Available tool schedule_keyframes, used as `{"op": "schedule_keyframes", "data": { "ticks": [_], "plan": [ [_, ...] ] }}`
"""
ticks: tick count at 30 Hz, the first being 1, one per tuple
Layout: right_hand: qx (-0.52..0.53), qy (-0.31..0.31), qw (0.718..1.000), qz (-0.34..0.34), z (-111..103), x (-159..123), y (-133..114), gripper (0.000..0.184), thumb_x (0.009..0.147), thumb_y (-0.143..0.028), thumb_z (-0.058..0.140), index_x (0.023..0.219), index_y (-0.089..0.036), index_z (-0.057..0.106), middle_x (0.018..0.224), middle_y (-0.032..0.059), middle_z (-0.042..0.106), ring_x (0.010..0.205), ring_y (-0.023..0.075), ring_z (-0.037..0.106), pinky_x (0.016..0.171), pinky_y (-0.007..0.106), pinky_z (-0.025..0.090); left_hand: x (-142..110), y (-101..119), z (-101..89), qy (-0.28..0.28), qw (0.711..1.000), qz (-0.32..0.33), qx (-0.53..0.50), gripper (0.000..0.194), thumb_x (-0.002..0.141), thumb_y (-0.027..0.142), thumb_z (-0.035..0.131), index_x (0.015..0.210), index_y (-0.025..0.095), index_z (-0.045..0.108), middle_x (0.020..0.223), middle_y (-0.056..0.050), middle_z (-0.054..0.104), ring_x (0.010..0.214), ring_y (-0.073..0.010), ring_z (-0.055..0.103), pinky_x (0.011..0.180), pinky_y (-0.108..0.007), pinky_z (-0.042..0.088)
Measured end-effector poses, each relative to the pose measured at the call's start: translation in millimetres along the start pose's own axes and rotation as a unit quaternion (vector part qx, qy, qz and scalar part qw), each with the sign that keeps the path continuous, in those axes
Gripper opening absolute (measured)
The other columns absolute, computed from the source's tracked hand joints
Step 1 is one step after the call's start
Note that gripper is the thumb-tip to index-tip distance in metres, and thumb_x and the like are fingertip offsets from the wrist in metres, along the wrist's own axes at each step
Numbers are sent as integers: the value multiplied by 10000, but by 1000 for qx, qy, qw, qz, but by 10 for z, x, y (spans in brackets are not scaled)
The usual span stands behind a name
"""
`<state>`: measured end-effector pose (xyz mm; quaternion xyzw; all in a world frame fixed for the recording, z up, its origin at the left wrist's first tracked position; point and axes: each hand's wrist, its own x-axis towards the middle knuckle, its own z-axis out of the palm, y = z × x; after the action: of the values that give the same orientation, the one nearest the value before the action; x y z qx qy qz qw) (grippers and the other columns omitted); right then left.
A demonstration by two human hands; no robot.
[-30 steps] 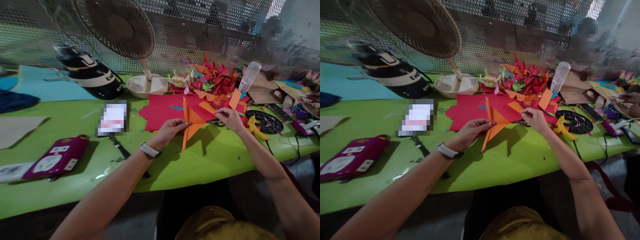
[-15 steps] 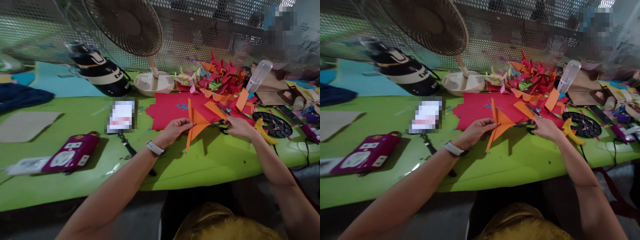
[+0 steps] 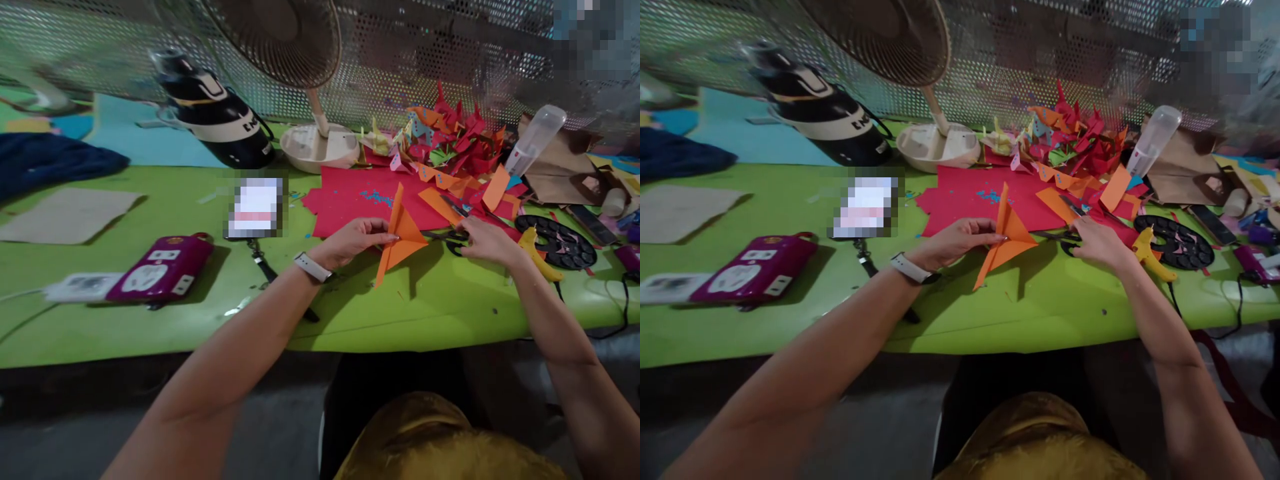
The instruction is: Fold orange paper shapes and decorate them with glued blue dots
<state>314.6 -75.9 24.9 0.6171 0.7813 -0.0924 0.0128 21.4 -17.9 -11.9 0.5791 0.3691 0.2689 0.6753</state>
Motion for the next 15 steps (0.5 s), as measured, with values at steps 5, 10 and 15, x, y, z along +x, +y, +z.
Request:
{"op": "schedule_keyframes", "data": {
  "ticks": [5,10,15],
  "plan": [
    [3,-36,999,-7,-42,-19,32,292,710,-220,630,999,-175,631,1010,97,674,888,241,603,685,309,395,-21,28,-38,-91,994,-32,45,214,666,302,824,754,162,688,745,-1,673,682,-116,605,675,-252,502],
    [-49,-74,996,31,-120,-68,32,186,715,-296,642,877,-204,645,865,49,686,783,212,592,584,292,320,-17,44,-76,-134,989,-38,48,253,623,261,856,748,163,659,751,11,677,704,-108,620,703,-238,493],
    [28,-122,992,12,-165,-22,128,186,682,-286,648,846,-201,633,838,35,694,783,211,637,609,281,392,25,30,-150,-126,987,-36,94,190,692,292,811,708,151,686,690,21,652,646,-92,572,675,-230,456]
  ]
}}
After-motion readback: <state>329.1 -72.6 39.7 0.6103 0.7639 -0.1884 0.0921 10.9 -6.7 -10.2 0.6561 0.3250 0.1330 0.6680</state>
